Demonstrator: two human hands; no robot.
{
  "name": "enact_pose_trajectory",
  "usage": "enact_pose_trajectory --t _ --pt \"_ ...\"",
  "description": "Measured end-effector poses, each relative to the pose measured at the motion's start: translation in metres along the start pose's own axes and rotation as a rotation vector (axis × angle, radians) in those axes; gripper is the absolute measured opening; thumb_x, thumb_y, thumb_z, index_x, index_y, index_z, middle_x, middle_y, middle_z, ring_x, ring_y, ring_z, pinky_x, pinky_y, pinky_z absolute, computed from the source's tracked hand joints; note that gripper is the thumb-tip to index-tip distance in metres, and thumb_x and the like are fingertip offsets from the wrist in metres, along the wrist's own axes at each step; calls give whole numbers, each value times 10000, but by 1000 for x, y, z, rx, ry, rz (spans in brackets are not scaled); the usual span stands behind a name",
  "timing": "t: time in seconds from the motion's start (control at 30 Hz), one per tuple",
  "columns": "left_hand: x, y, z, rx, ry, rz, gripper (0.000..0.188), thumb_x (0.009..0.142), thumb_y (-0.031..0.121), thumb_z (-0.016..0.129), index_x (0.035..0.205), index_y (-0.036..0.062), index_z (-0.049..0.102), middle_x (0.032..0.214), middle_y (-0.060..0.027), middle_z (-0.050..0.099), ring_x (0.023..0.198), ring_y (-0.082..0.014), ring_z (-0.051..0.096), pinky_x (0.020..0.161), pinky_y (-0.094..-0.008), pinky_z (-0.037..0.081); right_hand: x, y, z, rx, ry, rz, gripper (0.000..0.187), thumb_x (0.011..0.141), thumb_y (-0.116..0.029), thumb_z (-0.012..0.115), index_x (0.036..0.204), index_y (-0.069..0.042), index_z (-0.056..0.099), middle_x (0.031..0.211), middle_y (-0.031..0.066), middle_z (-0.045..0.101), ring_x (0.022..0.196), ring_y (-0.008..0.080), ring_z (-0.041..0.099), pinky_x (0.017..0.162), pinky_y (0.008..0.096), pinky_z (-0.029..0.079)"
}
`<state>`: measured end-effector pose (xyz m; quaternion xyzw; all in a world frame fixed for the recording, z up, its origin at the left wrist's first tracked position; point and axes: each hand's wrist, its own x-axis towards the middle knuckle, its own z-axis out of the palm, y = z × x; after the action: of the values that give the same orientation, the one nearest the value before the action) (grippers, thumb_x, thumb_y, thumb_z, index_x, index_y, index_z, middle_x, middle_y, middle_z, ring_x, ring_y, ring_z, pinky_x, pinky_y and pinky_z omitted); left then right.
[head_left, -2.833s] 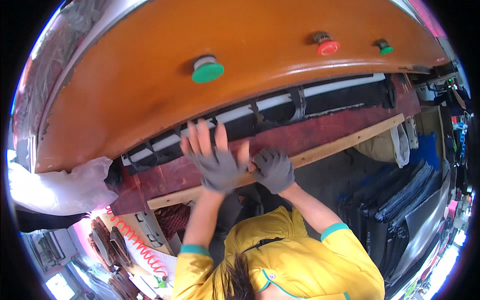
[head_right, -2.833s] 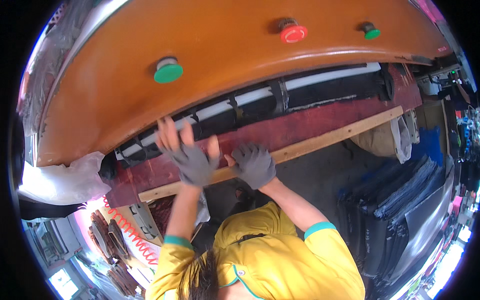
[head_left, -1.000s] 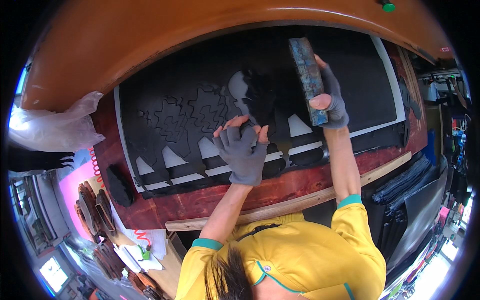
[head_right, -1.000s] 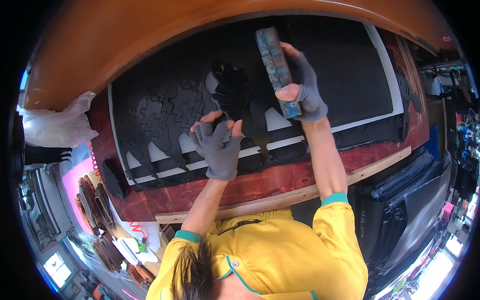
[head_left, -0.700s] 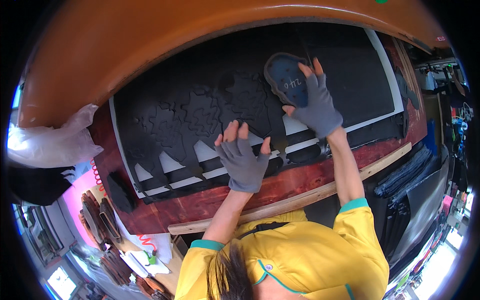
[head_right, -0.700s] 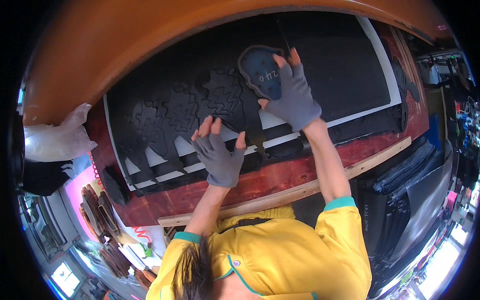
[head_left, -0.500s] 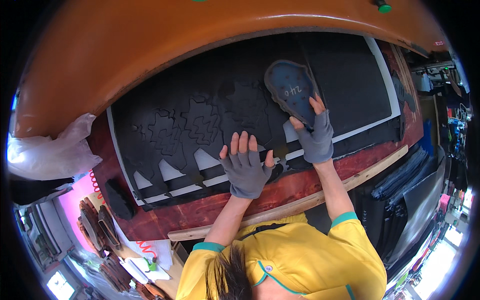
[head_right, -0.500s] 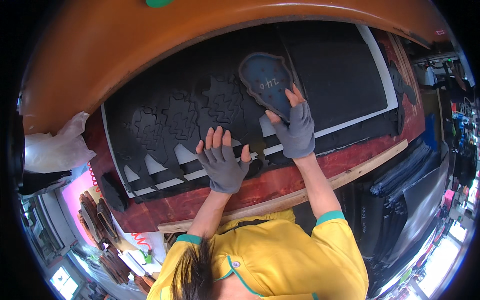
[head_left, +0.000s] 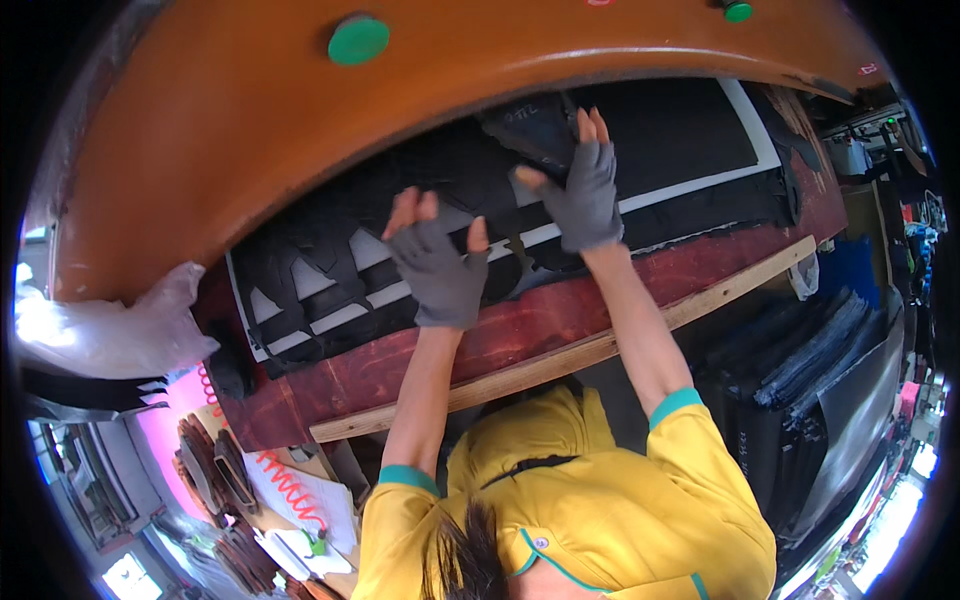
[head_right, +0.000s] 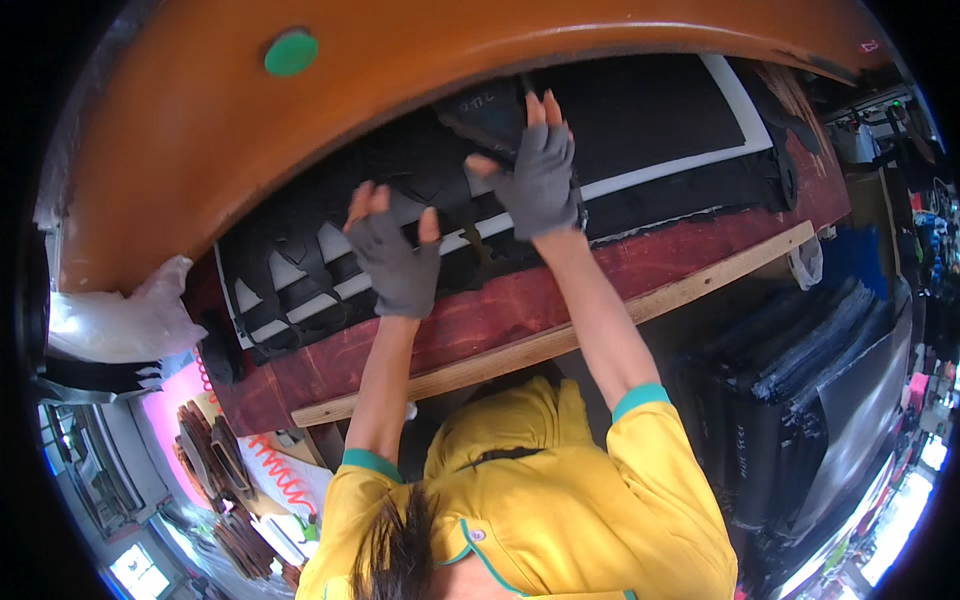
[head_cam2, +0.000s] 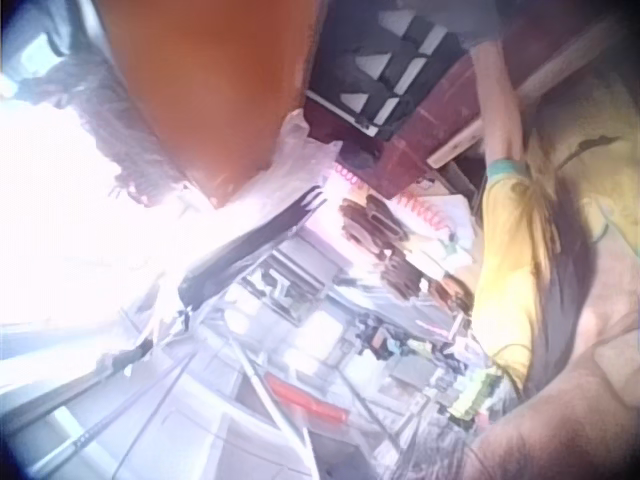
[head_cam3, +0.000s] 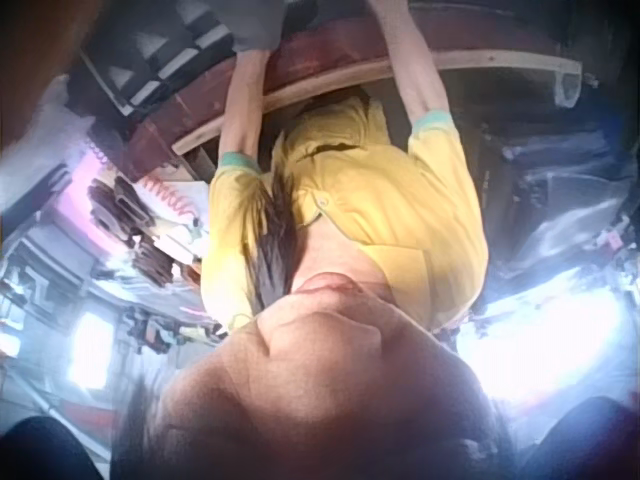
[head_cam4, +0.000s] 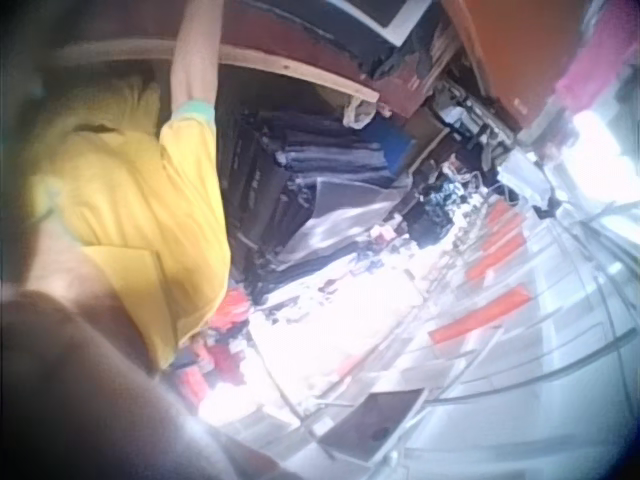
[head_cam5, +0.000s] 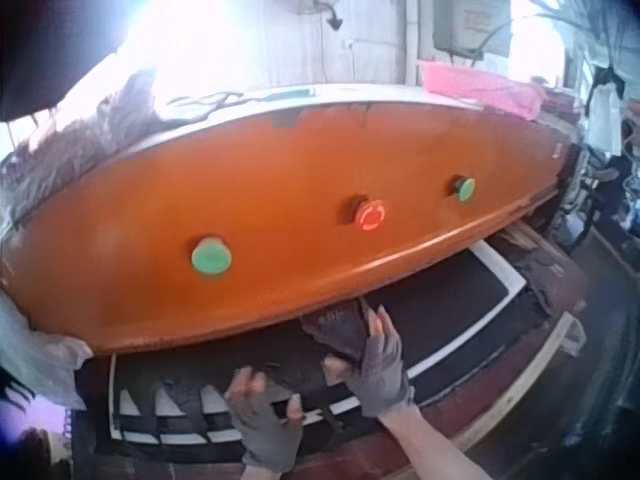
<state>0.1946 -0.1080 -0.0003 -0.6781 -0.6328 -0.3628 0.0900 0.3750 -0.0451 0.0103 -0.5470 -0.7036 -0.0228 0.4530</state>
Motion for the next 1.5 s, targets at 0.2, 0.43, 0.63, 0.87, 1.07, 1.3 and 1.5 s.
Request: enact_pose_trajectory --t 0.2,0.43,0.63,0.87,1.07,1.3,1.5 --pt "138 -17 -34 203 543 232 768 929 510 562 1444 -18 347 1480 -288 305 1359 -517 292 1074 -627 232 -74 -25 -39 64 -125 -119 610 767 -227 821 1270 -26 541 1168 188 601 1043 347 601 869 418 490" --pt "133 -31 -9 202 425 229 778 908 515 577 1439 -5 348 1500 -289 282 1383 -496 270 1096 -627 198 -71 -4 -4 225 -346 -72 176 831 -200 736 899 -95 612 777 76 624 663 306 618 563 420 486" --pt "-31 -16 -22 187 -143 -52 710 900 402 581 1414 -36 365 1520 -283 266 1412 -465 259 1115 -614 192 -62 3 11 142 -428 -120 173 843 -204 728 868 -95 597 758 77 617 632 305 610 546 410 484" --pt "-83 -19 -6 243 -327 -91 489 939 371 514 1284 25 532 1378 -208 494 1239 -377 500 1035 -565 336 -66 5 14 50 -422 -135 193 864 -242 712 797 -107 591 689 65 587 608 296 608 521 402 477" --pt "-79 -11 -4 184 -145 -83 215 884 247 616 982 56 603 923 -134 580 846 -339 548 791 -462 431 -65 2 16 69 -413 -32 289 888 -273 691 708 -91 557 581 95 576 551 311 611 505 411 478" --pt "-83 -7 -32 -61 -217 -97 176 863 196 665 926 56 578 867 -121 561 822 -334 536 780 -453 419 -73 -17 0 52 -395 34 306 850 -278 706 674 -91 540 615 106 581 603 327 609 563 442 466" --pt "-122 11 -64 -103 -305 -32 223 852 225 679 955 47 592 871 -121 569 822 -334 531 779 -454 418 -117 -26 -40 46 -347 32 291 852 -240 705 685 -81 528 618 113 560 605 342 585 577 454 451"
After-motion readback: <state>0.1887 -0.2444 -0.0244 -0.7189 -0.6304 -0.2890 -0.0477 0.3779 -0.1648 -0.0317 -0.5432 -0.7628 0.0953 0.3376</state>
